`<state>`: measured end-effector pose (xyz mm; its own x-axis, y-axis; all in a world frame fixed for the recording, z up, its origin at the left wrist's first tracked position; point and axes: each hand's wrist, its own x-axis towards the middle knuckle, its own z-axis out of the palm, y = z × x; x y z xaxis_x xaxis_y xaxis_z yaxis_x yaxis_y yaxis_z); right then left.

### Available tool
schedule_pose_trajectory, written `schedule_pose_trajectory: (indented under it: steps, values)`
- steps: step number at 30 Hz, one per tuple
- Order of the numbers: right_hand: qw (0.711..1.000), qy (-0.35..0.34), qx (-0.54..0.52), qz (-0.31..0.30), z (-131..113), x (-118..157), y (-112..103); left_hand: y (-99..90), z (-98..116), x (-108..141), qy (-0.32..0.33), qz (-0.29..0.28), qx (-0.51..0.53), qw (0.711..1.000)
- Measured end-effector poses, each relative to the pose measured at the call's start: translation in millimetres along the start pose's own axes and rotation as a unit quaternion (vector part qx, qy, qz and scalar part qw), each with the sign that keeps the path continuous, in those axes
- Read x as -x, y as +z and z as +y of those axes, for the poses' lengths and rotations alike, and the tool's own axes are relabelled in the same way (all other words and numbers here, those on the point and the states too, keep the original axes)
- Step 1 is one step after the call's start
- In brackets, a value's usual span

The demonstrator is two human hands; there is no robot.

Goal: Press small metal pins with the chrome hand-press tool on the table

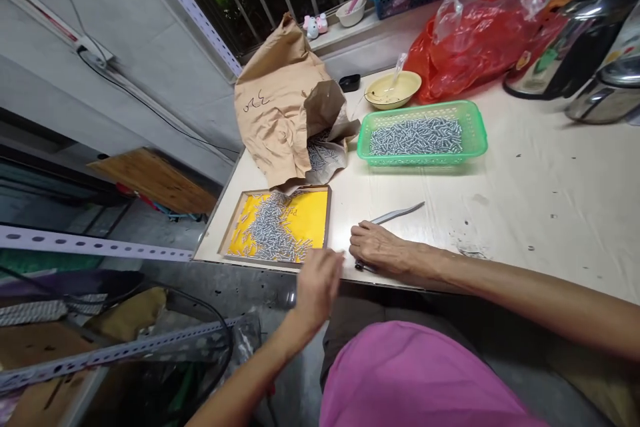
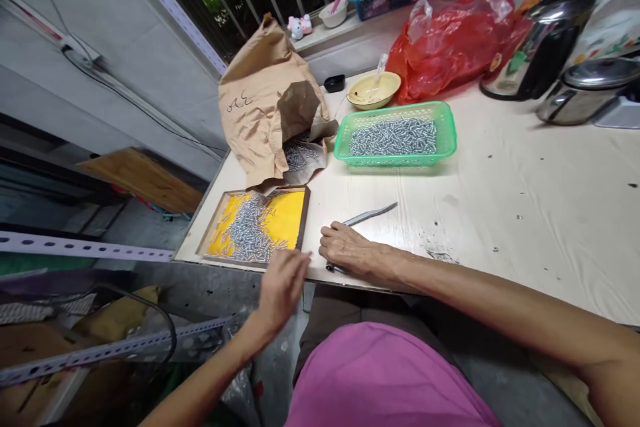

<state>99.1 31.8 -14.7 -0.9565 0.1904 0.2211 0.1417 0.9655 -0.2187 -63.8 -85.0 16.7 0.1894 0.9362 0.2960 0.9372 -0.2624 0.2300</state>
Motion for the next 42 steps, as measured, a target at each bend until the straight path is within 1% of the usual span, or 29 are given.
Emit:
schedule_pose_trajectory:
  steps: [1, 2, 3, 5, 7, 9, 11, 13, 14, 16, 18, 20, 21, 23, 25, 26, 27, 30, 32, 34, 36, 38, 42]
  values:
    - [1.000, 0.015, 0.011, 0.013, 2.2, -1.1, -0.9, -5.7, -16.0, -3.6, -0.056, -0.001, -0.042, 0.998]
    - [0.998, 0.040, 0.025, 0.034, 5.4, -1.8, -4.6, -9.5, -31.1, -7.4, -0.091, -0.013, -0.075, 0.993]
    - [0.994, 0.074, 0.040, 0.063, 10.2, -2.0, -11.0, -11.7, -44.4, -10.8, -0.112, -0.039, -0.101, 0.988]
    - [0.977, 0.153, 0.075, 0.132, 24.9, -0.8, -31.1, -12.0, -63.9, -15.8, -0.125, -0.098, -0.137, 0.978]
    - [0.949, 0.226, 0.112, 0.190, 45.6, 2.4, -57.5, -9.1, -74.5, -18.3, -0.127, -0.142, -0.155, 0.969]
    - [0.922, 0.285, 0.141, 0.220, 67.0, 6.7, -84.9, -5.4, -80.1, -20.1, -0.135, -0.155, -0.154, 0.966]
    - [0.903, 0.325, 0.157, 0.234, 81.8, 11.5, -106.9, -2.5, -85.0, -22.7, -0.151, -0.155, -0.136, 0.967]
    - [0.898, 0.337, 0.150, 0.240, 83.8, 16.9, -116.7, -1.1, -90.4, -26.4, -0.171, -0.159, -0.108, 0.966]
    - [0.904, 0.330, 0.132, 0.238, 79.4, 20.2, -116.0, -1.0, -93.3, -28.3, -0.181, -0.164, -0.094, 0.965]
    - [0.929, 0.294, 0.065, 0.216, 61.4, 29.6, -103.6, -1.7, -98.6, -31.1, -0.200, -0.177, -0.072, 0.961]
    - [0.950, 0.260, -0.020, 0.174, 37.0, 42.9, -81.2, -3.4, -101.7, -32.2, -0.207, -0.186, -0.063, 0.958]
    - [0.954, 0.257, -0.082, 0.132, 13.9, 58.1, -55.5, -6.3, -99.8, -32.6, -0.203, -0.176, -0.061, 0.961]
    - [0.952, 0.267, -0.100, 0.115, 4.6, 65.2, -43.4, -8.1, -95.9, -33.2, -0.199, -0.163, -0.056, 0.965]
    - [0.946, 0.290, -0.115, 0.090, -8.2, 76.4, -23.6, -11.2, -81.4, -36.3, -0.201, -0.129, -0.021, 0.971]
    - [0.943, 0.304, -0.114, 0.075, -14.3, 82.3, -11.0, -11.5, -59.8, -41.8, -0.224, -0.119, 0.062, 0.965]
    - [0.943, 0.308, -0.108, 0.070, -15.7, 83.5, -7.2, -9.9, -47.8, -45.1, -0.243, -0.128, 0.118, 0.954]
    - [0.943, 0.310, -0.101, 0.067, -16.6, 83.8, -4.8, -6.9, -36.2, -48.4, -0.265, -0.146, 0.174, 0.937]
    - [0.944, 0.316, -0.073, 0.057, -18.4, 82.3, -1.9, 8.3, -10.2, -56.4, -0.319, -0.204, 0.299, 0.876]
    - [0.945, 0.319, -0.057, 0.052, -19.6, 81.6, -1.2, 19.9, -3.1, -58.8, -0.344, -0.223, 0.338, 0.847]
    - [0.945, 0.319, -0.047, 0.048, -20.6, 82.0, -0.6, 28.8, -2.0, -59.0, -0.364, -0.238, 0.357, 0.827]
    - [0.946, 0.319, -0.042, 0.047, -21.0, 82.8, -0.3, 33.6, -2.8, -58.1, -0.377, -0.250, 0.368, 0.812]
    - [0.946, 0.320, -0.038, 0.047, -20.7, 83.2, -0.1, 34.8, -2.7, -57.2, -0.384, -0.255, 0.375, 0.804]
    - [0.944, 0.326, -0.033, 0.044, -21.1, 82.2, -0.3, 34.3, -0.3, -57.7, -0.392, -0.269, 0.351, 0.807]
